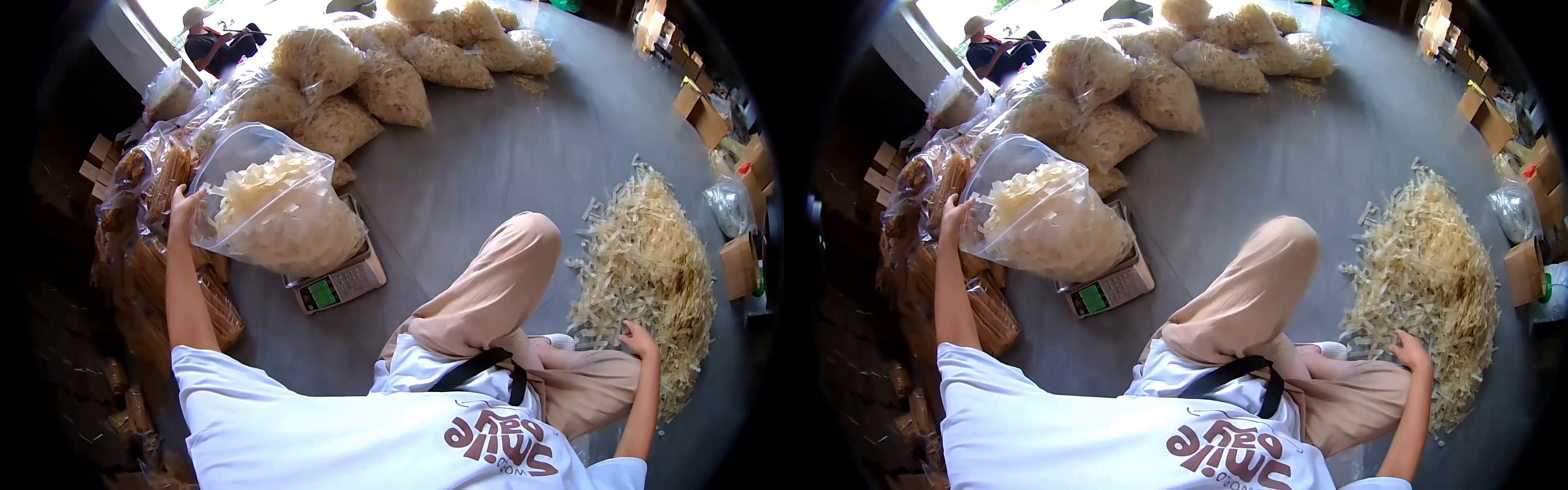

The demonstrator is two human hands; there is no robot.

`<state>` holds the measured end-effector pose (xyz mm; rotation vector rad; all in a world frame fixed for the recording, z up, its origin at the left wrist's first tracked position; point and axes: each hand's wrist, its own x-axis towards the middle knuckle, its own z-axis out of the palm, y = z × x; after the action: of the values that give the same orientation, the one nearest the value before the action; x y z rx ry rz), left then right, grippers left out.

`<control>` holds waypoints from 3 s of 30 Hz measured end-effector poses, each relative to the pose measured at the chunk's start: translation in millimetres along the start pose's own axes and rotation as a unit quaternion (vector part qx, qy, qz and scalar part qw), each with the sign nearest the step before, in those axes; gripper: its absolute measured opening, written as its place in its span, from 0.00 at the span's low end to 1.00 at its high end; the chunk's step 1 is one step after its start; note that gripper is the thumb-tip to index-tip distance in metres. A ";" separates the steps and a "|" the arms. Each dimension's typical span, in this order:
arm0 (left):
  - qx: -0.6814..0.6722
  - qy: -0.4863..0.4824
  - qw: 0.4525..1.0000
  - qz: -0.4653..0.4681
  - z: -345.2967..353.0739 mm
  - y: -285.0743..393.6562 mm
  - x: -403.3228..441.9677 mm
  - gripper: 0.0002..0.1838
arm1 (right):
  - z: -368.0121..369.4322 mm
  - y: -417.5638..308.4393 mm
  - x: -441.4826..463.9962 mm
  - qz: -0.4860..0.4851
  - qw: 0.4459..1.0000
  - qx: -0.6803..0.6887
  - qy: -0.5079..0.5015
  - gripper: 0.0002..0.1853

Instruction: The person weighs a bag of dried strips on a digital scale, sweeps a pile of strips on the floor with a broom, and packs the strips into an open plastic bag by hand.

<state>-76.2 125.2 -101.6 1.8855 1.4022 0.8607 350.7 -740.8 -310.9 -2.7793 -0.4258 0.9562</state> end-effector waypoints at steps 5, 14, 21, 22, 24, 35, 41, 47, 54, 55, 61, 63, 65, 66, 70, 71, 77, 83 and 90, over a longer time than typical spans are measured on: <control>0.022 -0.134 0.991 0.016 10.0 -18.4 31.8 0.08 | -5.8 -34.4 -13.1 0.002 1.000 0.017 0.017 0.30; -0.061 -0.046 0.989 0.128 52.1 1.2 38.1 0.10 | -11.2 -51.6 -22.2 -0.004 0.999 -0.011 0.031 0.30; -0.134 -0.090 0.983 0.090 99.6 64.4 29.6 0.09 | 4.3 -41.2 -17.6 -0.005 0.997 0.028 0.077 0.30; -0.143 -0.098 0.980 0.094 110.1 77.4 28.8 0.09 | 2.4 -44.7 -20.0 -0.003 0.997 0.021 0.080 0.29; -0.167 -0.117 0.968 0.148 131.2 100.0 41.8 0.07 | -3.2 -54.0 -26.8 0.003 0.996 0.023 0.091 0.29; -0.349 -0.389 0.842 0.133 266.3 292.3 -49.2 0.04 | -19.9 -76.0 -35.6 0.008 0.992 0.082 0.092 0.24; -0.360 -0.439 0.813 0.130 316.7 347.3 -149.9 0.03 | -11.0 -62.2 -8.3 0.047 0.995 0.055 0.065 0.22; -0.387 -0.512 0.758 0.115 358.1 358.3 -246.5 0.05 | -6.1 -51.4 -19.2 0.004 0.978 0.061 0.202 0.24; -0.372 -0.589 0.711 0.098 380.2 344.4 -310.6 0.05 | -14.1 -44.6 -29.5 0.045 0.896 0.176 0.405 0.34; -0.354 -0.597 0.715 0.082 396.1 331.9 -310.8 0.05 | -16.2 -44.7 -35.0 0.048 0.910 0.196 0.363 0.34; -0.243 -0.611 0.753 0.038 451.2 254.2 -322.3 0.08 | -8.0 -48.8 -42.6 0.010 0.933 0.122 0.338 0.26; -0.223 -0.607 0.760 0.068 438.6 260.5 -319.9 0.08 | -7.8 -49.9 -48.1 0.013 0.935 0.131 0.331 0.25; -0.206 -0.605 0.758 0.131 439.0 257.0 -309.3 0.08 | -12.0 -56.9 -54.1 0.010 0.935 0.140 0.326 0.25; -0.203 -0.603 0.761 0.128 436.1 256.9 -307.8 0.08 | -14.4 -64.2 -61.6 0.000 0.921 0.236 0.311 0.24; -0.189 -0.597 0.771 0.119 431.6 253.7 -308.8 0.08 | 9.5 -90.5 -94.5 -0.098 0.824 0.460 0.316 0.24; -0.188 -0.590 0.775 0.123 426.9 254.9 -311.4 0.08 | 16.3 -97.9 -107.2 -0.120 0.822 0.451 0.326 0.26; -0.184 -0.589 0.773 0.147 416.2 249.6 -318.0 0.07 | 48.4 -131.9 -153.2 0.007 0.828 0.464 0.315 0.26; -0.172 -0.578 0.781 0.165 408.5 244.9 -317.3 0.08 | 92.7 -123.7 -140.0 -0.074 0.704 0.613 0.350 0.22; -0.100 -0.551 0.801 0.211 404.7 243.1 -322.2 0.08 | 85.1 -140.4 -127.8 0.077 0.758 0.547 0.347 0.13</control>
<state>312.2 -284.9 -189.2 1.9768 0.1648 -0.0303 171.8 -643.4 -268.6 -1.8143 0.3919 0.0091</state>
